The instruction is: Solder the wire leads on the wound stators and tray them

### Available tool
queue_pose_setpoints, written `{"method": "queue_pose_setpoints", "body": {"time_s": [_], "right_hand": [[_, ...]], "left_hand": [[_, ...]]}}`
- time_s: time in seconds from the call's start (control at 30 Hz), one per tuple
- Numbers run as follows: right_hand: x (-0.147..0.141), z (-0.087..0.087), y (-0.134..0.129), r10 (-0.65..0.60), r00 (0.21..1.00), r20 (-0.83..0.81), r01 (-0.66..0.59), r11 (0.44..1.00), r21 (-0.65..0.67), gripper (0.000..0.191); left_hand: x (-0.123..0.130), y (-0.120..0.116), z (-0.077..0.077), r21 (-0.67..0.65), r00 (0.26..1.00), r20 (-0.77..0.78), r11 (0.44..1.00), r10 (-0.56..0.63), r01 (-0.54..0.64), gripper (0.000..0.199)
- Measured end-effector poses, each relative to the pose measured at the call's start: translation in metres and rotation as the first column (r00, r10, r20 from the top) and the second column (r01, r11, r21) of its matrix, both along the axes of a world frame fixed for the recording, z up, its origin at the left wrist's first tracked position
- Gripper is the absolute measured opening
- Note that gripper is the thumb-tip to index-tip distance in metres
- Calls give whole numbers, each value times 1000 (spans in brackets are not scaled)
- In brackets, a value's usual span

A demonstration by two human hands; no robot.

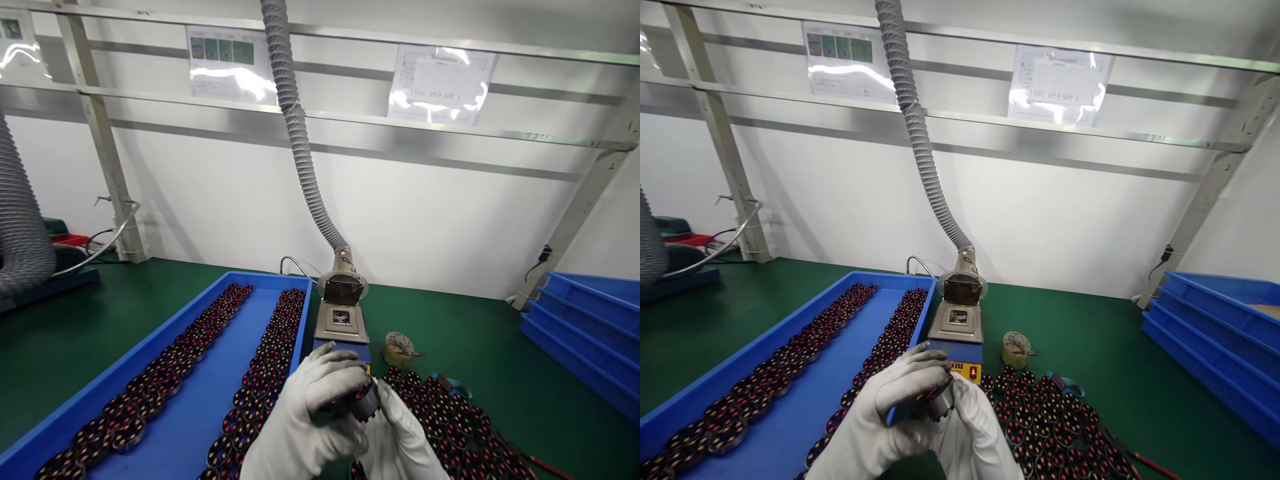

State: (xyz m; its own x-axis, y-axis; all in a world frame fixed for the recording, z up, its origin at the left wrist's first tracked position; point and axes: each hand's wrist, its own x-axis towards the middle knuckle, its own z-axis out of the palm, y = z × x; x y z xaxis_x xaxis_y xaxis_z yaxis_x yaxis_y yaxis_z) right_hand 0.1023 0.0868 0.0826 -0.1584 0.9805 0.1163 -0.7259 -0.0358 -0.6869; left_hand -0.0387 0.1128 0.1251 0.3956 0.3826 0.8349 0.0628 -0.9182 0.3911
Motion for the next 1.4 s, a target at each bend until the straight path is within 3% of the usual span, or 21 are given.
{"method": "queue_pose_setpoints", "body": {"time_s": [0.1,0.23,0.33,0.43,0.53,0.6,0.67,0.73,0.8,0.9,0.97,1.07,1.23,1.4], "right_hand": [[-7,1,-4,-22,999,-32,21,1000,-4,31],[-12,6,-9,-20,998,-55,20,1000,-8,34],[-6,8,-3,-1,999,-39,0,1000,-18,30],[2,9,6,89,995,43,-87,995,-40,27],[3,4,5,197,979,48,-194,979,-60,37],[1,-2,0,187,982,12,-185,981,-65,42],[2,-7,-4,109,994,7,-109,992,-65,39],[7,-8,-4,19,1000,18,-18,998,-57,33],[14,-5,0,2,999,40,0,998,-58,28],[20,3,10,115,990,84,-108,991,-82,27],[17,6,14,152,983,100,-142,985,-102,27],[5,9,9,43,994,101,-32,994,-106,25],[-15,23,-12,-84,995,-58,80,994,-69,30],[-20,31,-17,-102,992,-79,96,993,-71,22]], "left_hand": [[1,1,-1,-10,997,-48,998,59,-59,46],[1,4,3,76,999,-39,997,-7,10,39],[0,4,1,70,1000,12,997,-12,11,28],[-1,1,-7,-77,985,159,996,62,-50,9],[-3,-2,-9,-317,937,321,948,135,-28,16],[-5,-4,-5,-449,941,322,892,100,59,17],[-5,-5,1,-526,975,220,840,-20,136,29],[-2,-5,7,-533,981,142,825,-131,188,39],[2,-5,8,-464,976,158,862,-147,205,34],[6,-5,2,-334,979,195,935,-58,122,21],[5,-6,-3,-298,975,216,954,44,23,13],[0,-7,-5,-382,964,228,923,136,-40,18],[3,-8,1,-501,995,90,861,-51,89,35],[8,-12,5,-524,996,92,851,5,44,20]]}}
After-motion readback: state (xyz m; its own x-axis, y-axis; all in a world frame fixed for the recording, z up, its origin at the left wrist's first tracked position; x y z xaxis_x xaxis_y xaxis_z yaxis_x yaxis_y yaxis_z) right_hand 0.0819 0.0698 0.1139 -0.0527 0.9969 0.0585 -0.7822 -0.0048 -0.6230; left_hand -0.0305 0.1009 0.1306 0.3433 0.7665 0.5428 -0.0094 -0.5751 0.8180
